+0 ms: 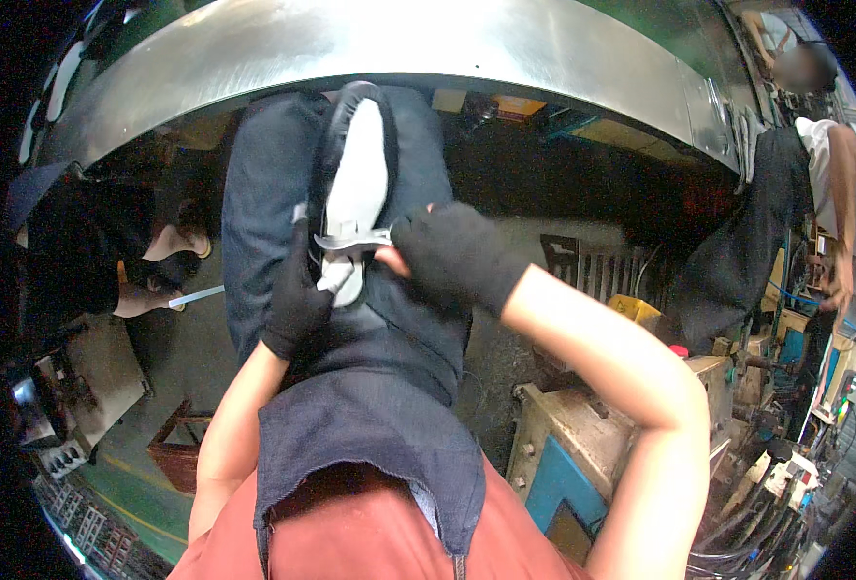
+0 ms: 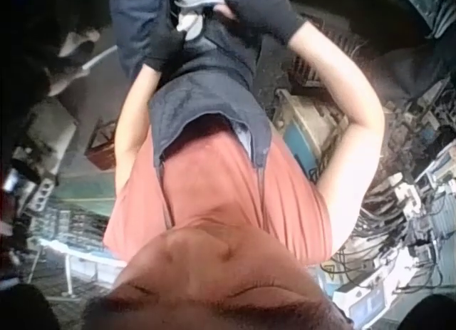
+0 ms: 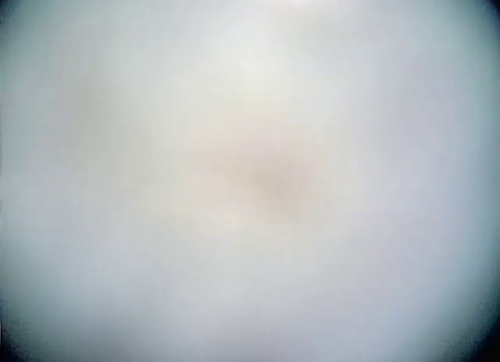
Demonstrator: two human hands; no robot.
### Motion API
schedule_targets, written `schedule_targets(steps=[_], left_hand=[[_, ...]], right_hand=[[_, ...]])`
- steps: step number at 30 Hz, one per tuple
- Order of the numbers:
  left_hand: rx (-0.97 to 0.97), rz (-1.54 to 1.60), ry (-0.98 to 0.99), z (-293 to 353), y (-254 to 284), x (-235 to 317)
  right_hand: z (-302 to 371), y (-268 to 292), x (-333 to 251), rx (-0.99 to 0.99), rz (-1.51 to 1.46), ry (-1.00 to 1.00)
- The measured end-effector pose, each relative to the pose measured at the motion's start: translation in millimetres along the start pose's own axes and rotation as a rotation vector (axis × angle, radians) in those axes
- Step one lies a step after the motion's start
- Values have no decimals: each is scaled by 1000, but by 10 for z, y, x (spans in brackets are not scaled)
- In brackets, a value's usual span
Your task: The recorder is using a specialized pincer tool to pull and trim excess leather or material from the bottom of shoe lasts on an assembly line.
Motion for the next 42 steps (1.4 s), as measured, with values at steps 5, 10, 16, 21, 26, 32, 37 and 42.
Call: schedule_targets(steps=[5, 10, 16, 21, 26, 32, 37, 42], left_hand=[[-115, 788, 153, -334, -120, -205], [270, -205, -178, -350, 116, 123], [167, -213, -76, -462, 121, -243], [-106, 681, 315, -660, 82, -129], [-227, 1070, 277, -753, 165, 5], [-271, 1161, 535, -762, -86, 14], [-353, 1046, 578, -667, -149, -3], [84, 308, 120, -775, 24, -299]], right_hand=[[-91, -65, 245, 123, 18, 133], [174, -407, 248, -773, -1353, -320], [-291, 388, -120, -601, -88, -42], [-100, 195, -832, 59, -92, 263], [68, -309, 70, -281, -1044, -250], [221, -627, 162, -267, -1548, -292], [127, -161, 68, -217, -1455, -242], [377, 334, 91, 205, -111, -172]])
Point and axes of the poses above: each hand's wrist, its own z-axis away from the middle knuckle, its own y-axis out of the back of the hand, x = y × z, the point moved 8 cm from there along -z, towards the middle knuckle, and after that the axes turned 8 degrees about -x, right-handed, at the moved point
